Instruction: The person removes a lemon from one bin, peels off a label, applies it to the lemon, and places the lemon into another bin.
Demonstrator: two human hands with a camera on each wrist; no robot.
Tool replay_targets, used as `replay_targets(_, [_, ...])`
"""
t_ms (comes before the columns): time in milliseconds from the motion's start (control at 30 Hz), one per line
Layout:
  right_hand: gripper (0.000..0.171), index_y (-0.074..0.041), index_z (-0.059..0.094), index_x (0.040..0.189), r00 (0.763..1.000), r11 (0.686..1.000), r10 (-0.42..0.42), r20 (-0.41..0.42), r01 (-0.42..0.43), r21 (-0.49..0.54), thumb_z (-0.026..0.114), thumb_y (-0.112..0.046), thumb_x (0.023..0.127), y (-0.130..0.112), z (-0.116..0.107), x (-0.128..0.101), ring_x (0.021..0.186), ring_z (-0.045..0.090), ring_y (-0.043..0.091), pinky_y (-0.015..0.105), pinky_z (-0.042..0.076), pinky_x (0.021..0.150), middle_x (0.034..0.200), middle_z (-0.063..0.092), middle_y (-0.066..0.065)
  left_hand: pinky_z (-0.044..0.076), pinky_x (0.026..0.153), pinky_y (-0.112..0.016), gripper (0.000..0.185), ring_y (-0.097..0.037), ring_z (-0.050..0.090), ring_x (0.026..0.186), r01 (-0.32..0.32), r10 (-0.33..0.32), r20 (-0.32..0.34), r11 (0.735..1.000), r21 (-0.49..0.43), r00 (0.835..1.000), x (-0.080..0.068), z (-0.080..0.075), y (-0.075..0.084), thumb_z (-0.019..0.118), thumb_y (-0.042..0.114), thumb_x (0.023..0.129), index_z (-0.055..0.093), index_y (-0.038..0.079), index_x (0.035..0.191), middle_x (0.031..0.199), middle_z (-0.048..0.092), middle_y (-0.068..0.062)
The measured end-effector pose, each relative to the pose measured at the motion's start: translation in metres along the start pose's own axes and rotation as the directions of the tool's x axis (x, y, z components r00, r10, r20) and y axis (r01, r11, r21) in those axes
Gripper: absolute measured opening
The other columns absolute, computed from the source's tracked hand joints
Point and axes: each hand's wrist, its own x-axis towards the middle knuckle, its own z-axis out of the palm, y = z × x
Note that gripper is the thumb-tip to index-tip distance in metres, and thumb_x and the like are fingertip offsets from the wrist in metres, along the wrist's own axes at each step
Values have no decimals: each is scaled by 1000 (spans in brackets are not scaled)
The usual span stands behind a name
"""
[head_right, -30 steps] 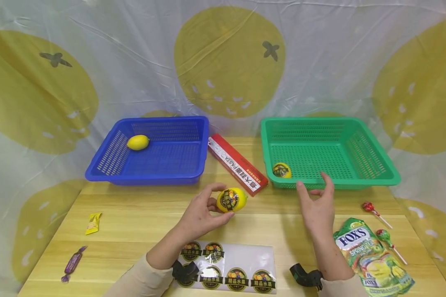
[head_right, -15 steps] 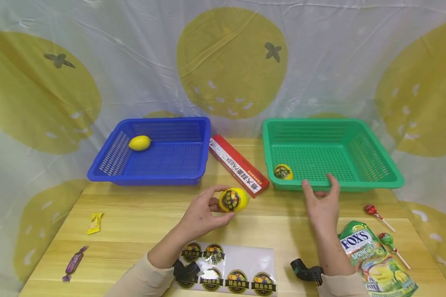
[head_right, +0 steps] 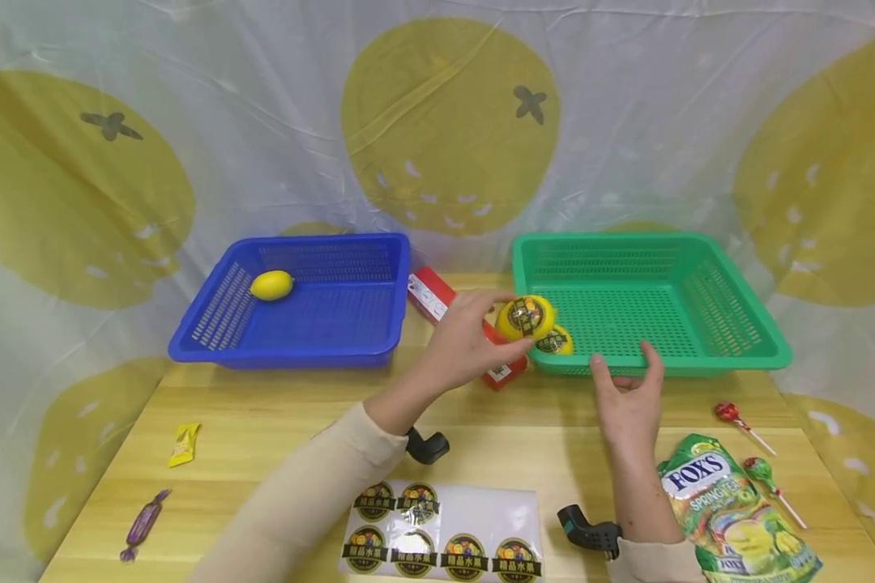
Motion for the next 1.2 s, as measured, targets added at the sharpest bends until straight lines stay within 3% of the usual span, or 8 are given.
replay_targets(200, [86,-35,14,163,1000,1000,-13,7,13,-9,61,-58,95,1,1,-3,72,55,8,26,48,60,101,55,5,40,85,-27,60,-17,48,108,47,-54,39,985,164,998,43,29,2,75,57,85,66,22,133,127,67,5])
replay_targets(433, [84,-36,14,163,1000,1000,-21,-1,21,-6,60,-58,96,1,3,-6,76,53,8,24,47,61,106,54,8,34,93,-28,61,-10,50,109,109,-138,79,950,291,987,65,54,-3,72,59,86,63,26,136,129,67,11])
replay_targets(600, [83,-35,15,162,999,999,-33,-19,33,-14,60,-57,96,1,4,-7,77,53,7,24,46,62,104,55,7,33,91,-29,61,-9,49,109,178,-217,89,930,323,972,70,64,-3,72,61,86,63,30,137,130,66,13])
replay_targets(833, [82,-34,15,163,998,999,-50,-22,50,1,60,-56,97,3,6,-7,75,53,7,25,46,61,102,54,8,34,87,-29,60,-14,43,102,224,-267,79,909,352,960,76,69,-2,72,63,85,64,31,136,125,67,13])
replay_targets(967, [83,-34,15,163,999,999,-43,-10,43,5,60,-57,96,2,7,-6,75,53,8,25,46,61,103,54,8,36,92,-29,65,-16,42,107,261,-316,103,895,361,943,78,69,-2,74,60,83,61,30,140,134,64,12])
replay_targets(1067, [84,-33,15,163,999,999,-34,-3,34,7,60,-57,96,1,5,-5,75,54,9,25,47,62,103,55,8,39,99,-30,79,-19,42,117,285,-341,146,908,306,929,75,64,0,78,56,82,49,28,150,148,54,8])
replay_targets(1200, [85,-36,14,163,1000,1000,-1,1,1,1,59,-59,96,0,1,-4,76,54,10,26,46,64,103,55,5,43,109,-36,90,-26,44,131,274,-293,190,954,120,937,54,50,-1,79,50,85,36,21,159,157,44,-2])
